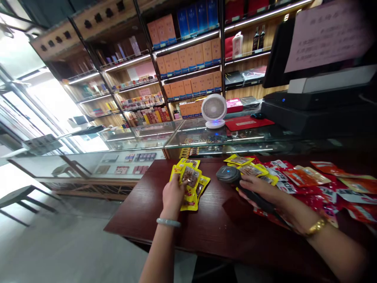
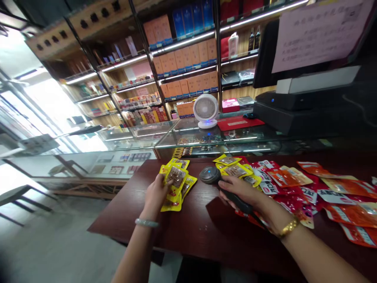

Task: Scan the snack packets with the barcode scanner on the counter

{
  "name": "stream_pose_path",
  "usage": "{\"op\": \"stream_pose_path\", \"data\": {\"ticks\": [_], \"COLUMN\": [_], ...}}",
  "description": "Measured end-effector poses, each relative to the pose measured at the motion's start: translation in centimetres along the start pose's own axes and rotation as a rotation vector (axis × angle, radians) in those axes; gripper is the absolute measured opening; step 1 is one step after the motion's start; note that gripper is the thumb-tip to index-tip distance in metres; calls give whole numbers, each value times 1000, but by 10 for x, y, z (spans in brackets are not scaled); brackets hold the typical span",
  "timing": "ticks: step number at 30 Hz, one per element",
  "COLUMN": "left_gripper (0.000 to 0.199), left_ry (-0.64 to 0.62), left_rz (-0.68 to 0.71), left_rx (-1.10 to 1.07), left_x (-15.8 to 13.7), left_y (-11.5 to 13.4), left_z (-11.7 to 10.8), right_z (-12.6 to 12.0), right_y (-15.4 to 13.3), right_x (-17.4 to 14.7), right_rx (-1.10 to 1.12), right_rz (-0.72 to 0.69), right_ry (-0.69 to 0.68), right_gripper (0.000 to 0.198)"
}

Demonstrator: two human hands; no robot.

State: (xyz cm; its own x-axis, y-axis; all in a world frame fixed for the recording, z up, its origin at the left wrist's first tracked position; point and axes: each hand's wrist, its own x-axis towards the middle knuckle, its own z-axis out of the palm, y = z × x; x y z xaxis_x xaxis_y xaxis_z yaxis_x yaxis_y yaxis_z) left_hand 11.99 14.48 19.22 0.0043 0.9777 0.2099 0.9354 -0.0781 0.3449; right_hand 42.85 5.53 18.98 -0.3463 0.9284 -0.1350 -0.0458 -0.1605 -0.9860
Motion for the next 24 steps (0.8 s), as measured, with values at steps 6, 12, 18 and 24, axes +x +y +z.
{"op": "stream_pose_path", "data": {"ticks": [6, 12, 18, 24], "left_gripper": [21, 23, 27, 25], "left_ry": [-28, -80, -127, -387], "left_rz": [87, 106, 111, 204], "left_rx": [-210, -280, -388, -750], "left_x": [-10, -4, 9, 8], "left_y": [21, 26, 66, 143], "left_z": [8, 14, 29, 64], "right_z": [20, 26, 33, 40], "right_y": [-12, -5, 13, 15], "right_x": [1, -3, -15, -28], "right_rx": [1, 50, 138, 238], "right_rz": [-29, -53, -119, -147], "right_ry": [-13, 43, 188, 434], "right_gripper": [45, 45, 44, 44]}}
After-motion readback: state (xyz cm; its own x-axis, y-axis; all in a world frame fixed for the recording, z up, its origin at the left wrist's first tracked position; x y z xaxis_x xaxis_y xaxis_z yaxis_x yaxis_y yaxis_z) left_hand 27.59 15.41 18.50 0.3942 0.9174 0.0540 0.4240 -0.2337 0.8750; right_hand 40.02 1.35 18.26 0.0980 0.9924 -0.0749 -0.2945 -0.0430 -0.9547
